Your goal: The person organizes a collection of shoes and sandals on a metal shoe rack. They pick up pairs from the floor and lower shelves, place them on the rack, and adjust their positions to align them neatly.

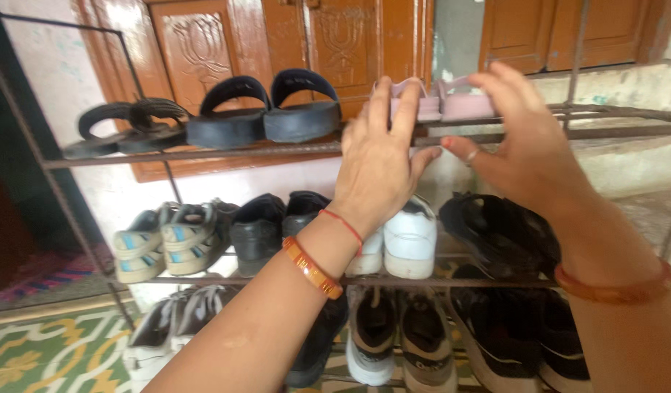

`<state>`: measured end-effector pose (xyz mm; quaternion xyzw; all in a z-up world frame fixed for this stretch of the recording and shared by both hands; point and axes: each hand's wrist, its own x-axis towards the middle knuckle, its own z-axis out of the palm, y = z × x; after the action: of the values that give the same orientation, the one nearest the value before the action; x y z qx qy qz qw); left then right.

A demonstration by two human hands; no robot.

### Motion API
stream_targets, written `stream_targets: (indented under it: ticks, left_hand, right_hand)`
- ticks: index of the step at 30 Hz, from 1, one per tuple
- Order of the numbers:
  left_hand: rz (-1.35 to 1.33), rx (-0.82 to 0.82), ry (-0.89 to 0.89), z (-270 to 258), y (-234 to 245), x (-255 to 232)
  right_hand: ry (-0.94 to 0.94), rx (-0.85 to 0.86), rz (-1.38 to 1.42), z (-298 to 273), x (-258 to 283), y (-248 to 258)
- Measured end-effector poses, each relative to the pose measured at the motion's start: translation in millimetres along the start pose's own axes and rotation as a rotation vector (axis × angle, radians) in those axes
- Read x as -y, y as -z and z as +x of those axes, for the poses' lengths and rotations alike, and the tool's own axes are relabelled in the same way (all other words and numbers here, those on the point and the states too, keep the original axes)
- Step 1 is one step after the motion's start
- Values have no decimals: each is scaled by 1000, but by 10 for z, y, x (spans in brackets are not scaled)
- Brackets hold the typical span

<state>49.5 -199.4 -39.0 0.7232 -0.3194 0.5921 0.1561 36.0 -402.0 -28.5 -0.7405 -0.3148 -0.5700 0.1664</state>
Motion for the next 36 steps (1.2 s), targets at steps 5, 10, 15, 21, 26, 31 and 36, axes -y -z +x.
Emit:
stream_targets:
  ticks: [5,10,15,21,26,31,36]
  left_hand:
    - [-101,-85,-184,-378,-168,-309]
    - [-320,110,-65,-724,-780,-734]
    - [-92,244,197,-750,-1516,-900]
    - [-103,400,337,-836,-1815,-1086]
    - [-267,512,352,-960,-1655,-1143]
    - [-448,436,238,-1064,-1352,-1129]
    - [-348,373,155,-1116,-1063,-1245]
  right_hand:
    - [-356,-12,350,-423,-135,699]
    - [-987,348,4,-692,-666,841]
    - [-991,659,-158,-1007,-1127,252]
    - [-950,785,-383,-1184,-1204,-322]
    - [-856,769,-376,-1220,-1213,-386]
    - [-820,732,-389,-1212,-1172,-373]
    - [-772,667,-407,-1128,-944,-200]
